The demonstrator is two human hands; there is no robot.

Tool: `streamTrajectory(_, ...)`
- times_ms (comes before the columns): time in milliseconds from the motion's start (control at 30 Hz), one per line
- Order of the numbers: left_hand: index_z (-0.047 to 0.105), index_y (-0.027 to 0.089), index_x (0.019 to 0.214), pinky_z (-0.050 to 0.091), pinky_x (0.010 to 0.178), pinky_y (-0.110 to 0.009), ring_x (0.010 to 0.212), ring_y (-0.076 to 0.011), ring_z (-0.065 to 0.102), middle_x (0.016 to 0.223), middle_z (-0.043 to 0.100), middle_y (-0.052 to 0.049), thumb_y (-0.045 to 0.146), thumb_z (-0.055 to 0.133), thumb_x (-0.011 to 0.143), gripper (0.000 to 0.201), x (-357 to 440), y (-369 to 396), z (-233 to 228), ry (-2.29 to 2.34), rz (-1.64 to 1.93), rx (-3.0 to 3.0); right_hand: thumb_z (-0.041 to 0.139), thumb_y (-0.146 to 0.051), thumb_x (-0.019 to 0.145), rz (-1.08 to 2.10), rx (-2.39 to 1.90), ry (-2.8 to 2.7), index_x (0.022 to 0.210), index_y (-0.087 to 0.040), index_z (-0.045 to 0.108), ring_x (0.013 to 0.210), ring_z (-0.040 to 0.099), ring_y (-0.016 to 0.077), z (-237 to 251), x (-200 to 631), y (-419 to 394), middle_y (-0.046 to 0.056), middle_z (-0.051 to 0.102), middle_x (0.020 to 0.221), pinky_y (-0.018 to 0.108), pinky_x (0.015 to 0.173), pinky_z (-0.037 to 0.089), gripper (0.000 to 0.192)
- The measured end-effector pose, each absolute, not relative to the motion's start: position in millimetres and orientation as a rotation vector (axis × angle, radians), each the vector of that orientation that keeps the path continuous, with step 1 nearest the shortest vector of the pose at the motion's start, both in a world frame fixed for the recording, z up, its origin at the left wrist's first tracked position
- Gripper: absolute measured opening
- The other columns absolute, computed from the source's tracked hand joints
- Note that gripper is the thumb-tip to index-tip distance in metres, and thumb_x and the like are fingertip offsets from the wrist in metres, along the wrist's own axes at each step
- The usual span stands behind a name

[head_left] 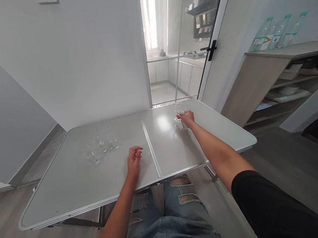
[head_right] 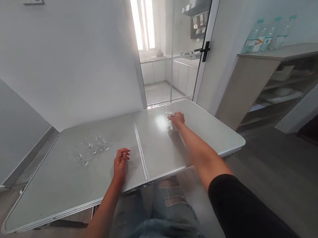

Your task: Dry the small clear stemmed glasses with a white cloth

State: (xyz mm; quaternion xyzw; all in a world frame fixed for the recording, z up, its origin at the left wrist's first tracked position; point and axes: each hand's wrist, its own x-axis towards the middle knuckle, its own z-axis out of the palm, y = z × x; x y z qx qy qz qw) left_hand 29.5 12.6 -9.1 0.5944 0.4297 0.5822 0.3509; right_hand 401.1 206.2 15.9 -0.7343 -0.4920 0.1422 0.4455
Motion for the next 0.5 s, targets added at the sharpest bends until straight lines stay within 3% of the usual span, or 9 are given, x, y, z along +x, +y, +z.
streamTrajectory(200,0.069,0.024,0.100,0.047,0.073,-0.030,0.087,-0.0176,0.054,0.106,0.056,-0.006,0.053,0.053,0.095,0.034,30.4,12.2,-8.5,1.088,1.488,1.503,0.076,-0.035,0.066,0.282,-1.946,-1.121,0.084,-0.016,0.080,0.079,0.071,0.0235,18.0,422.4,209.3,0.013,0.077,0.084,0.027,0.068,0.049,0.026)
streamTrajectory(500,0.068,0.023,0.100,0.046,0.075,-0.029,0.087,-0.0178,0.053,0.104,0.055,-0.006,0.054,0.051,0.096,0.035,30.4,9.6,-4.6,1.093,1.455,1.510,0.079,-0.036,0.062,0.322,-1.980,-1.120,0.082,-0.015,0.079,0.077,0.071,0.0235,10.8,440.3,208.9,0.012,0.077,0.082,0.027,0.065,0.049,0.029)
